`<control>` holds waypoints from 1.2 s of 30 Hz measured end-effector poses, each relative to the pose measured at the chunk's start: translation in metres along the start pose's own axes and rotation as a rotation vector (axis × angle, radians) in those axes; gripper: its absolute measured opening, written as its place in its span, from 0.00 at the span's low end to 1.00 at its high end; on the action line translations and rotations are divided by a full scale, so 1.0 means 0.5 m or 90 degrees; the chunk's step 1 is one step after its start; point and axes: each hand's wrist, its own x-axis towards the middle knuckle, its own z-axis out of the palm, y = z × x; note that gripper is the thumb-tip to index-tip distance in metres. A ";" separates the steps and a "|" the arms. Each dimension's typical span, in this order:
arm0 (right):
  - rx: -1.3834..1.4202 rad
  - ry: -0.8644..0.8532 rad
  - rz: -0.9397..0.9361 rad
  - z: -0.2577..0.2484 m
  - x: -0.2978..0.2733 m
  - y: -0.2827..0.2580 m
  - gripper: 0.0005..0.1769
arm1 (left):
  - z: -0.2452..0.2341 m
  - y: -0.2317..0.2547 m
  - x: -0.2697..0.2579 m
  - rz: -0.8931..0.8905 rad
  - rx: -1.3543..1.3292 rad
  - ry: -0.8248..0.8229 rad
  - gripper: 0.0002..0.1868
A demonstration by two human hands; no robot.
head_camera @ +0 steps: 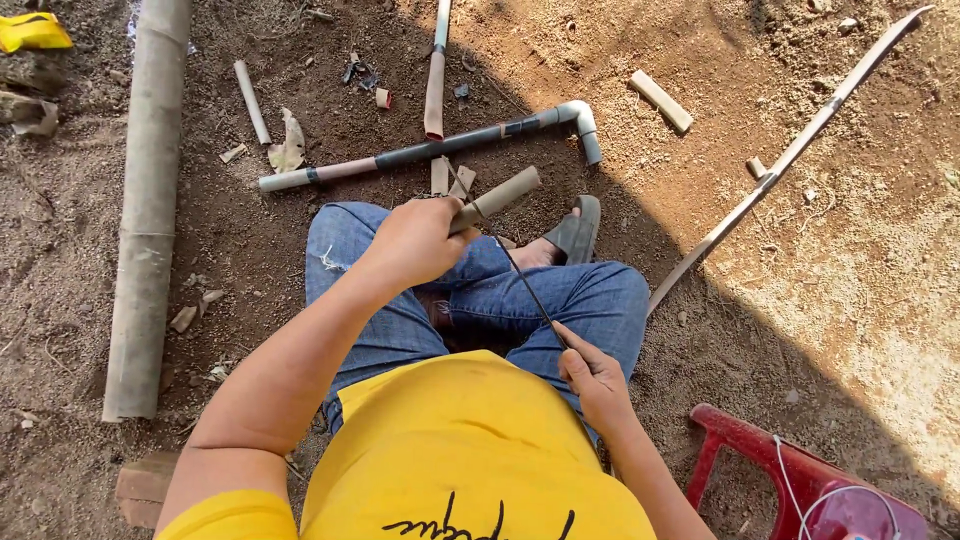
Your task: A person sitting on the ground uses a handheld hacksaw blade to cut a small piece of PVC pipe.
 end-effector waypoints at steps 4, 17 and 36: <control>-0.010 -0.002 -0.010 0.016 0.011 -0.004 0.26 | 0.042 0.003 0.017 0.016 0.022 -0.026 0.21; 0.018 0.002 -0.018 0.028 0.022 -0.012 0.26 | 0.048 0.013 0.018 0.029 0.003 -0.039 0.21; 0.004 0.007 0.001 0.038 0.029 -0.027 0.25 | 0.080 0.022 0.005 0.000 -0.002 -0.056 0.21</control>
